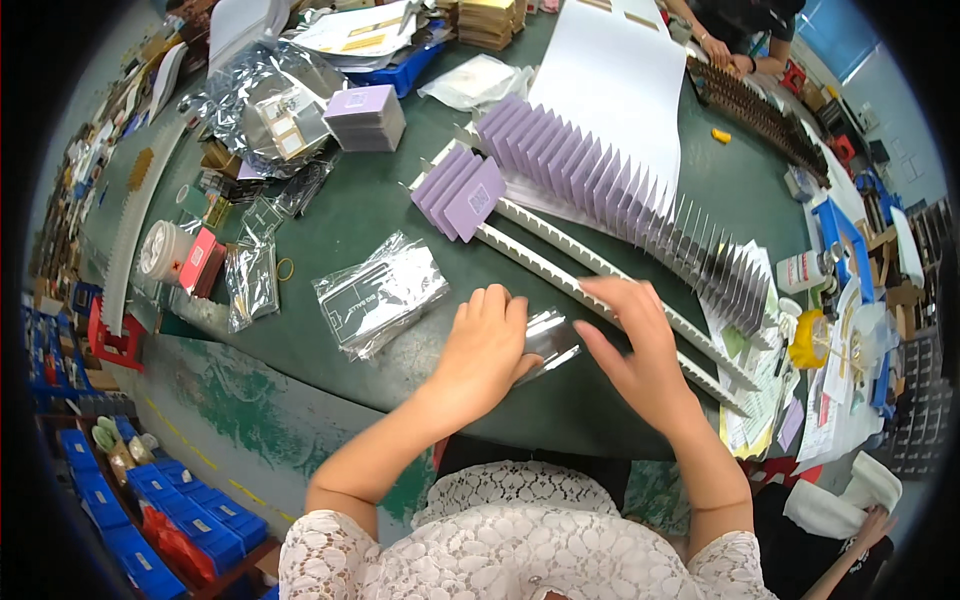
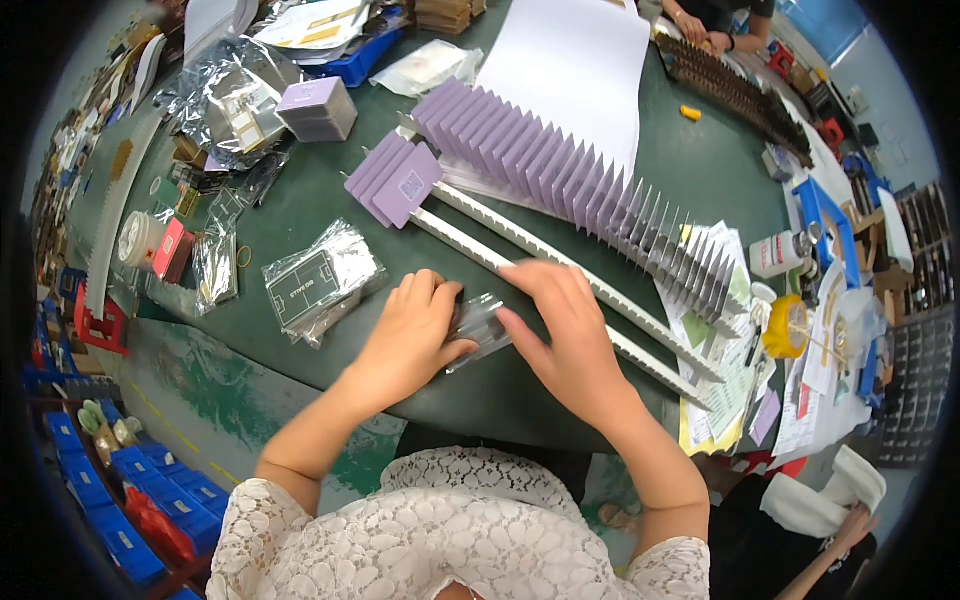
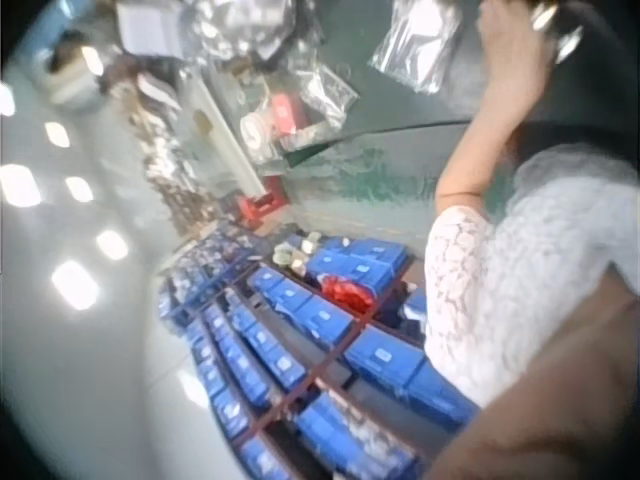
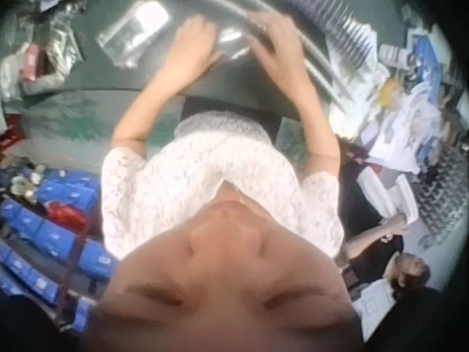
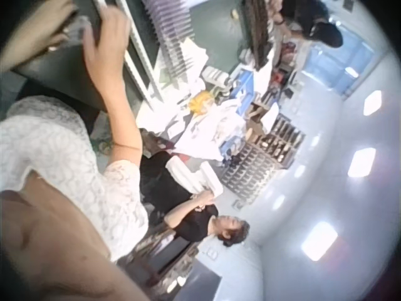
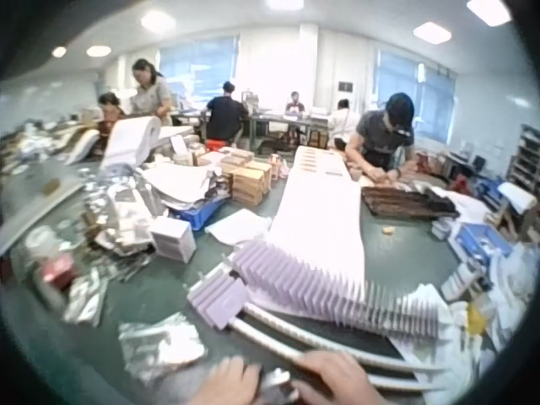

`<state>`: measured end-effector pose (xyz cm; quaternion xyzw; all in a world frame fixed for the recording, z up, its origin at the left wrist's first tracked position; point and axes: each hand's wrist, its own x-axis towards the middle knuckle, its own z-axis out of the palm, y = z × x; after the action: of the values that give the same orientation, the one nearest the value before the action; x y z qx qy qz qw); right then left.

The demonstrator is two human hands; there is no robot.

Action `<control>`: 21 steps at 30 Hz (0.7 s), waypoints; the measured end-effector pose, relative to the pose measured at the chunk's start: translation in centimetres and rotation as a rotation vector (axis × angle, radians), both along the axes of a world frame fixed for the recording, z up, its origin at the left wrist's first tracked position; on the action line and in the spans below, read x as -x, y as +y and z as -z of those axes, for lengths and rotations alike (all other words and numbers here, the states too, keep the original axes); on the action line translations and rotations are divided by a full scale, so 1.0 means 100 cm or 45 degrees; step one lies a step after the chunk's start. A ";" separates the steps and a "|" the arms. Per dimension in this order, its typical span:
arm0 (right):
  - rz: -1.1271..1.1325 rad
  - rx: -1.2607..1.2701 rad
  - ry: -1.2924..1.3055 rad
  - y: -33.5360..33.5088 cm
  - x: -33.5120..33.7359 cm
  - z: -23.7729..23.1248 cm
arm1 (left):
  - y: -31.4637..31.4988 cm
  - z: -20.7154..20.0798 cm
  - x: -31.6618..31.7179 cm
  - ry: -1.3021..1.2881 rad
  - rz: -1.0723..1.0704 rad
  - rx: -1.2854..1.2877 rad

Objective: The person repeatedly picks up small purple cards with QR codes and inserts them into clear plastic sleeves. The person handles the items one at a time, placing the filled sleeves into a stack on the table. The workspace is a green table with stacks of materials and other items.

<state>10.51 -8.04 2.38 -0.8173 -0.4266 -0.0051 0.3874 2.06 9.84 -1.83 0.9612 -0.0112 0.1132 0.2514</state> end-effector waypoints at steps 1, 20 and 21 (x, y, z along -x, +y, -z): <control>-0.048 -0.060 -0.061 0.015 -0.009 -0.002 | -0.004 0.005 -0.004 0.037 0.007 0.025; -0.240 -0.378 0.147 0.023 -0.007 -0.011 | 0.009 -0.007 0.042 0.421 -0.180 2.169; -0.243 -0.354 0.152 0.010 0.002 -0.006 | 0.005 -0.012 0.040 0.410 -0.167 2.211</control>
<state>10.36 -7.08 3.00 -0.7105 -0.4734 0.0213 0.5202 -1.94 10.34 -0.64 0.4340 0.1694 -0.0408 0.8839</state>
